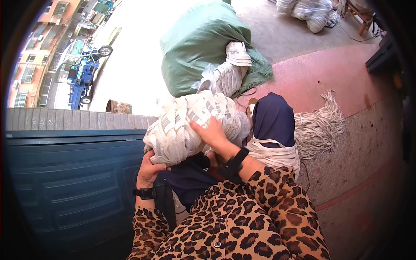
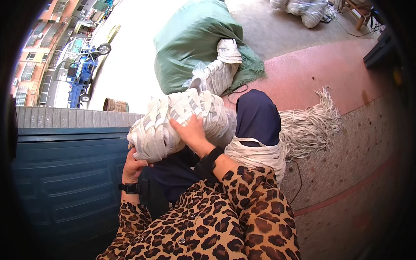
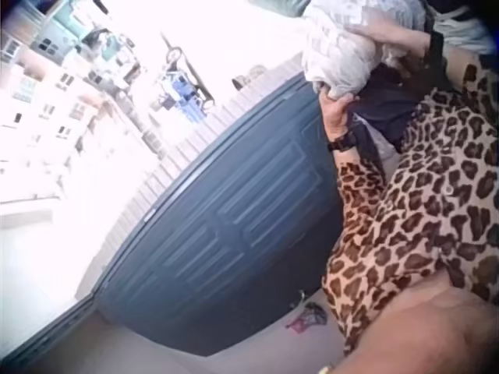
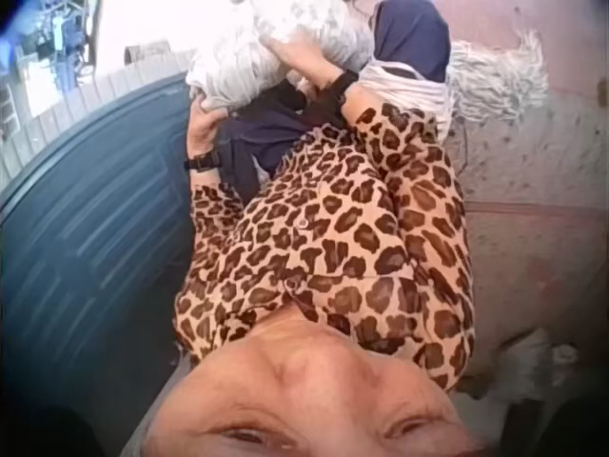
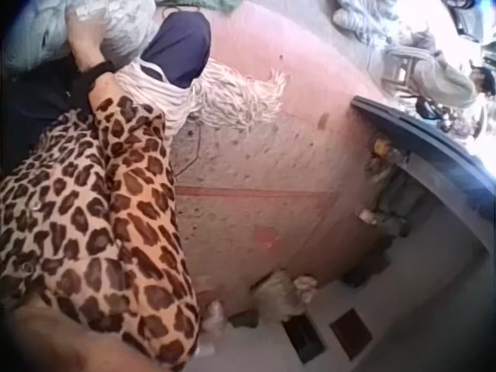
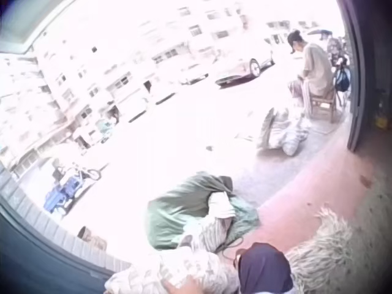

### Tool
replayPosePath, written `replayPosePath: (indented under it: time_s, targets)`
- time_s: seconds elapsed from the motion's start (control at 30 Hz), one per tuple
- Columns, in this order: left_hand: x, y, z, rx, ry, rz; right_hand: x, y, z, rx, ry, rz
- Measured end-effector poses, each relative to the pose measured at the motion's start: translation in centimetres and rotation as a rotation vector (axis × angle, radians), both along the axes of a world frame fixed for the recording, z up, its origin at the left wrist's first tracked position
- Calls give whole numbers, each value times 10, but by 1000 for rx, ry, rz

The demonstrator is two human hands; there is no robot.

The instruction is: Threading and tying laces on white athletic shoes.

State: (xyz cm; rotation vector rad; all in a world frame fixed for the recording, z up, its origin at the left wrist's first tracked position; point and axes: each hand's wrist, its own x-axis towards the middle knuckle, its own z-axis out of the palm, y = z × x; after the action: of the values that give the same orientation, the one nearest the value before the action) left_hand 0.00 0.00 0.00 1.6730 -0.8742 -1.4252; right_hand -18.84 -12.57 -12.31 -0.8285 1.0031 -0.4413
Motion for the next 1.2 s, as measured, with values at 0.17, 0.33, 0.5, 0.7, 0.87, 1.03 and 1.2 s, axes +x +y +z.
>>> replayPosePath:
  time_s: [0.17, 0.33, 0.5, 0.7, 0.87, 1.03, 1.2]
  targets:
    - [-4, 22, -18, -96, 168, 95, -17, 19, 40, -393, 415, 24]
    - [2, 23, -25, -150, 238, 115, -4, 26, 32, -392, 135, -106]
    - [9, 33, -27, -190, 283, 138, 7, 31, 38, -391, 63, -146]
    - [-18, 1, -2, -144, 85, 143, 13, 14, 6, -322, -204, -349]
    - [-22, -26, 4, 94, -71, -75, -15, -9, -41, -309, 190, -105]
    - [-25, -22, -17, 75, 12, -128, -27, -27, -96, 63, 91, -337]
    - [-28, 3, -28, 4, -46, -236, -22, -14, -74, -50, -99, -328]
